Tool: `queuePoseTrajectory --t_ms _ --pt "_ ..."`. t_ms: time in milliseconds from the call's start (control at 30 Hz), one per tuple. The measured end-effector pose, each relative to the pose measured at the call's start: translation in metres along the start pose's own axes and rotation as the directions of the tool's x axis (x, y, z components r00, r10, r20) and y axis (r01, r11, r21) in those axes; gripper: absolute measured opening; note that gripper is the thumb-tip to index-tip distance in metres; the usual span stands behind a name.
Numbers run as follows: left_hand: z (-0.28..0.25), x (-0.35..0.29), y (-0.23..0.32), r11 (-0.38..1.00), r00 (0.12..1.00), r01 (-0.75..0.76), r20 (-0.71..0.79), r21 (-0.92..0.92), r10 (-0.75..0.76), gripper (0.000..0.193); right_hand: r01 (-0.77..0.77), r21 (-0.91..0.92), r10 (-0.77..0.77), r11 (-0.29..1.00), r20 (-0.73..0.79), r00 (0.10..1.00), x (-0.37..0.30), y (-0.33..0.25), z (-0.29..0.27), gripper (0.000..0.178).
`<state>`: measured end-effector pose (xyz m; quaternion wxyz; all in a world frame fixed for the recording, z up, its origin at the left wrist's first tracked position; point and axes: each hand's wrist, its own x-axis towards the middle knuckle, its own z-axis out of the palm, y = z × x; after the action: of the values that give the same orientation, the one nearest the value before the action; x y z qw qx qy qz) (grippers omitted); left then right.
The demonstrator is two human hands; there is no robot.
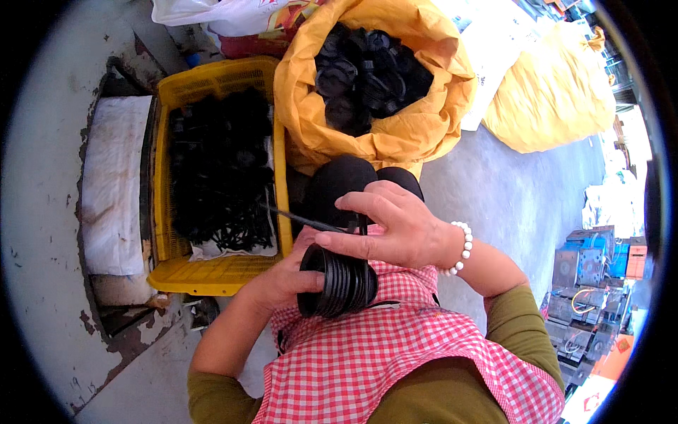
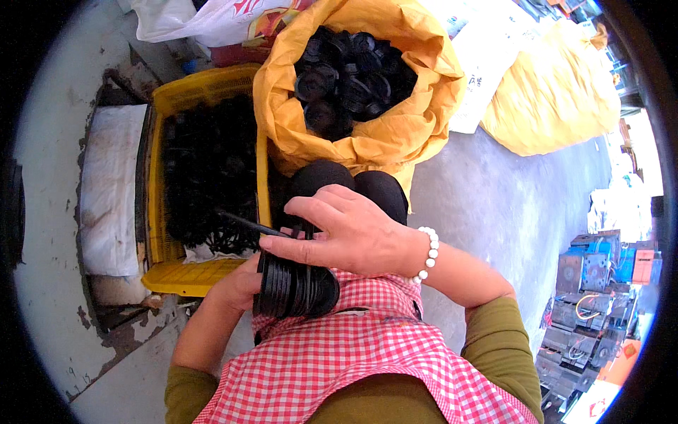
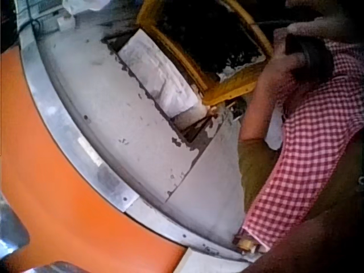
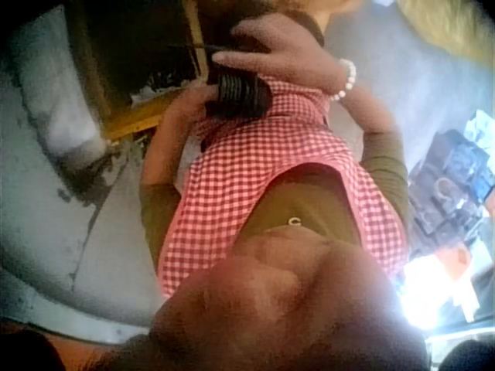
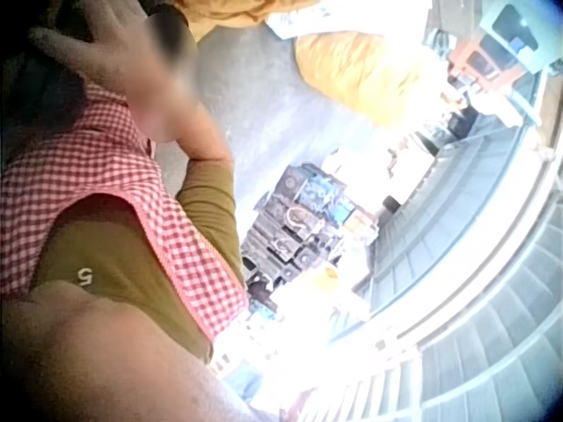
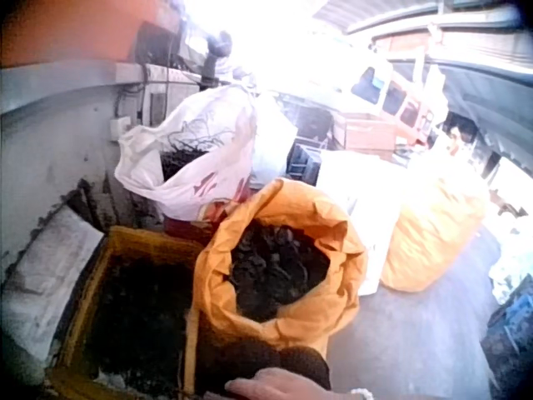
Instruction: The person picks black plastic parts from a yellow crate, inserts a thin black rod into each part, and places the assembled units into a yellow sack. The person repeats this process for multiple parts throughout the clip.
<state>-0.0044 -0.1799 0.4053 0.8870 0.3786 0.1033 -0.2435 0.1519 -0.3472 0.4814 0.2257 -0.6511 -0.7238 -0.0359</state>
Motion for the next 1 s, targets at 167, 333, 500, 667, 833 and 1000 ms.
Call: queuePoseTrajectory --t_ms 167,333,500,667,833,1000 --pt "-0.008 -0.007 0.018 0.969 0.996 -0.056 -0.053 0.240 0.070 0.063 0.137 -0.197 -0.114 0.971 0.127 0.985 0.013 0.008 -0.009 0.039" --pt "0.004 -0.013 0.051 -0.183 0.715 0.121 0.042 0.976 0.698 0.051 -0.350 0.259 0.210 0.901 0.445 0.871 -0.003 0.015 0.015 0.017" --pt "-0.039 -0.030 0.056 -0.124 0.446 0.348 -0.047 0.929 0.894 0.050 -0.788 0.545 0.300 0.287 0.730 0.614 0.034 0.020 -0.068 0.023" --pt "-0.059 -0.042 0.043 0.231 0.263 0.042 -0.234 0.972 0.936 0.046 -0.071 0.170 0.158 0.983 -0.574 0.804 0.094 0.021 -0.145 0.029" --pt "-0.026 0.031 0.052 0.184 0.339 -0.324 -0.068 0.928 0.939 0.052 -0.295 -0.340 -0.081 0.893 -0.767 0.636 0.181 0.133 -0.158 0.054" --pt "0.011 0.068 0.083 -0.135 -0.118 -0.431 0.093 0.892 0.989 0.044 -0.150 0.114 0.181 0.982 -0.787 0.590 0.131 0.094 -0.100 0.023"
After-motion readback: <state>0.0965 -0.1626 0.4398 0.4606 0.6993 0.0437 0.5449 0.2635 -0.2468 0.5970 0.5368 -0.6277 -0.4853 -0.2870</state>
